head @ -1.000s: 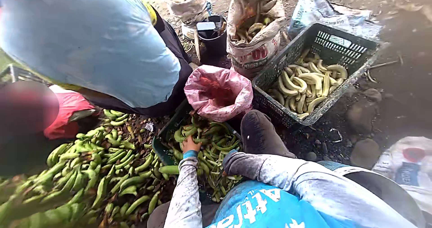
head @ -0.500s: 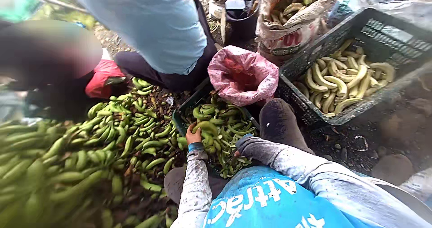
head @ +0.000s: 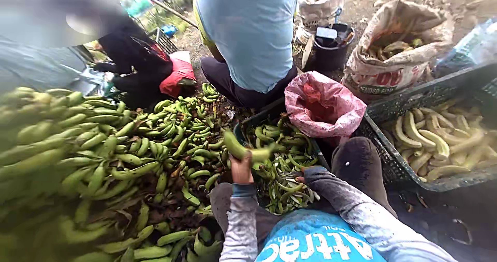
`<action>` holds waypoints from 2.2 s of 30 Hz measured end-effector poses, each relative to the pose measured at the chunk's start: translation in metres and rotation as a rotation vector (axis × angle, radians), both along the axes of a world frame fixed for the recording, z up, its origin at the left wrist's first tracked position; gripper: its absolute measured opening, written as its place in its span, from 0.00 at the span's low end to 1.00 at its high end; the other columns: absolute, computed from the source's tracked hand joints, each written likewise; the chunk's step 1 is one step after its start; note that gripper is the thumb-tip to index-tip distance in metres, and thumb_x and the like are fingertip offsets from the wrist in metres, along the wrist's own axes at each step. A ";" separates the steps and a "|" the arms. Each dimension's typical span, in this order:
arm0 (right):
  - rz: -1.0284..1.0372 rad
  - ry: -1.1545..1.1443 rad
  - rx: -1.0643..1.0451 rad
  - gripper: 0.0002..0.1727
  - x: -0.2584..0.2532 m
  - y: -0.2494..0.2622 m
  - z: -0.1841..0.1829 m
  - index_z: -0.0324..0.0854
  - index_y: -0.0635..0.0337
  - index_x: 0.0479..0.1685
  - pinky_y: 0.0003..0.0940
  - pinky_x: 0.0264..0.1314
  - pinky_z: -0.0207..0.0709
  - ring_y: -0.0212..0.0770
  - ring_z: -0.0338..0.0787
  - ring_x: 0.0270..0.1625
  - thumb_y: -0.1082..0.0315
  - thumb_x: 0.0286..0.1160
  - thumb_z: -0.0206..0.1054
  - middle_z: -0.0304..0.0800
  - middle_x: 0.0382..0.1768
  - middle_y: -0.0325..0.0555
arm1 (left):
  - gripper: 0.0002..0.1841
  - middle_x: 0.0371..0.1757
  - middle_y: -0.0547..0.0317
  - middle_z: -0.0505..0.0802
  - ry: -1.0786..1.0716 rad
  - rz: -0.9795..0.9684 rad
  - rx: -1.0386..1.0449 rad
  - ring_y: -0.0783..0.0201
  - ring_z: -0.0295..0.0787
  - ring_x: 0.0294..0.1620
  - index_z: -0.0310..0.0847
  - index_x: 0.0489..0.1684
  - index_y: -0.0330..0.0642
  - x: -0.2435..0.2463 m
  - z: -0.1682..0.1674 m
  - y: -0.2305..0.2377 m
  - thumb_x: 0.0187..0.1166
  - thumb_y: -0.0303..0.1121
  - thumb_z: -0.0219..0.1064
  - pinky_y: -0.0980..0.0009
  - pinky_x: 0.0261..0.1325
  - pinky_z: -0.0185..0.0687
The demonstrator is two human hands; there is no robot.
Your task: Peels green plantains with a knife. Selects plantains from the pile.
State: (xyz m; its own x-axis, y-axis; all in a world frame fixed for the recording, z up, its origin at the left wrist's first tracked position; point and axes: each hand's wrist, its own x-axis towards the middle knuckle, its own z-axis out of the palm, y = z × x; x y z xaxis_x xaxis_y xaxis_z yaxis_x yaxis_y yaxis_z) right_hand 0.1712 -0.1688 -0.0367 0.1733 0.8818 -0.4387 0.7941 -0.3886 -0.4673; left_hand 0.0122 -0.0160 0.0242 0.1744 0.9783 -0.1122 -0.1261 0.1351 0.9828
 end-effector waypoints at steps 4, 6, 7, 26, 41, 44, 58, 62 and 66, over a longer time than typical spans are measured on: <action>-0.342 0.268 -0.212 0.40 0.015 0.038 -0.019 0.61 0.64 0.88 0.61 0.87 0.61 0.66 0.71 0.85 0.50 0.83 0.67 0.71 0.80 0.72 | 0.39 0.70 0.33 0.78 0.109 0.098 -0.114 0.55 0.84 0.59 0.49 0.87 0.30 -0.013 -0.027 -0.007 0.74 0.13 0.65 0.63 0.61 0.83; -0.384 0.343 -0.086 0.37 0.016 0.043 -0.018 0.62 0.66 0.87 0.56 0.87 0.61 0.63 0.74 0.83 0.52 0.86 0.64 0.74 0.79 0.70 | 0.34 0.61 0.44 0.82 -0.126 0.128 -0.035 0.61 0.87 0.51 0.50 0.85 0.32 -0.022 -0.014 0.000 0.78 0.13 0.59 0.66 0.53 0.87; -0.390 0.403 0.013 0.35 0.013 0.042 -0.017 0.64 0.68 0.85 0.54 0.87 0.62 0.62 0.75 0.82 0.54 0.87 0.63 0.76 0.77 0.70 | 0.30 0.55 0.50 0.87 -0.260 0.150 0.014 0.62 0.91 0.48 0.52 0.81 0.34 -0.026 -0.007 0.005 0.79 0.13 0.56 0.65 0.51 0.90; -0.370 0.557 0.939 0.28 -0.019 0.068 0.093 0.77 0.75 0.65 0.47 0.38 0.83 0.45 0.87 0.30 0.54 0.84 0.57 0.88 0.30 0.54 | 0.34 0.62 0.58 0.90 -0.364 0.068 0.315 0.58 0.92 0.57 0.62 0.75 0.42 -0.017 -0.022 0.001 0.67 0.08 0.63 0.55 0.59 0.92; 0.019 0.454 0.768 0.32 0.034 0.037 -0.022 0.86 0.59 0.65 0.57 0.72 0.78 0.52 0.91 0.64 0.40 0.83 0.58 0.92 0.59 0.56 | 0.25 0.48 0.54 0.89 -0.005 -0.141 -0.116 0.68 0.86 0.42 0.74 0.71 0.37 0.025 -0.002 0.011 0.97 0.45 0.38 0.68 0.49 0.85; 0.090 0.152 0.934 0.29 0.042 0.052 0.000 0.92 0.52 0.58 0.67 0.52 0.83 0.59 0.93 0.49 0.39 0.78 0.61 0.94 0.45 0.56 | 0.25 0.52 0.57 0.90 0.076 -0.218 -0.023 0.71 0.86 0.44 0.74 0.76 0.43 0.027 -0.001 -0.003 0.96 0.47 0.38 0.69 0.51 0.85; 0.073 0.209 1.019 0.28 0.007 0.056 0.018 0.90 0.51 0.62 0.66 0.50 0.84 0.58 0.94 0.47 0.41 0.79 0.62 0.94 0.44 0.56 | 0.26 0.66 0.56 0.85 -0.086 0.110 0.344 0.77 0.88 0.54 0.51 0.89 0.34 0.003 0.010 0.015 0.96 0.36 0.41 0.76 0.61 0.85; 0.079 0.023 1.158 0.27 0.020 0.075 0.014 0.91 0.45 0.60 0.64 0.48 0.82 0.59 0.93 0.46 0.37 0.78 0.61 0.93 0.42 0.55 | 0.26 0.62 0.62 0.88 -0.038 -0.065 0.379 0.78 0.88 0.52 0.53 0.89 0.39 0.009 0.018 0.000 0.97 0.41 0.40 0.74 0.60 0.86; -0.097 -0.142 1.172 0.25 0.056 0.103 0.089 0.88 0.48 0.69 0.71 0.68 0.71 0.69 0.87 0.60 0.49 0.74 0.73 0.90 0.55 0.65 | 0.25 0.65 0.61 0.88 0.001 -0.282 0.187 0.80 0.87 0.54 0.59 0.89 0.42 0.014 0.010 -0.038 0.96 0.39 0.41 0.75 0.61 0.85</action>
State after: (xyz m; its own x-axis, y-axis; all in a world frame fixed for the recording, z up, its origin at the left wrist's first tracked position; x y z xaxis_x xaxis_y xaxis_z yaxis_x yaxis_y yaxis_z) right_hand 0.2275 -0.0658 0.0524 0.2433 0.7138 0.6568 0.8584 0.1568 -0.4884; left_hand 0.0263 -0.0537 0.0344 0.4413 0.8951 0.0645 -0.1081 -0.0183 0.9940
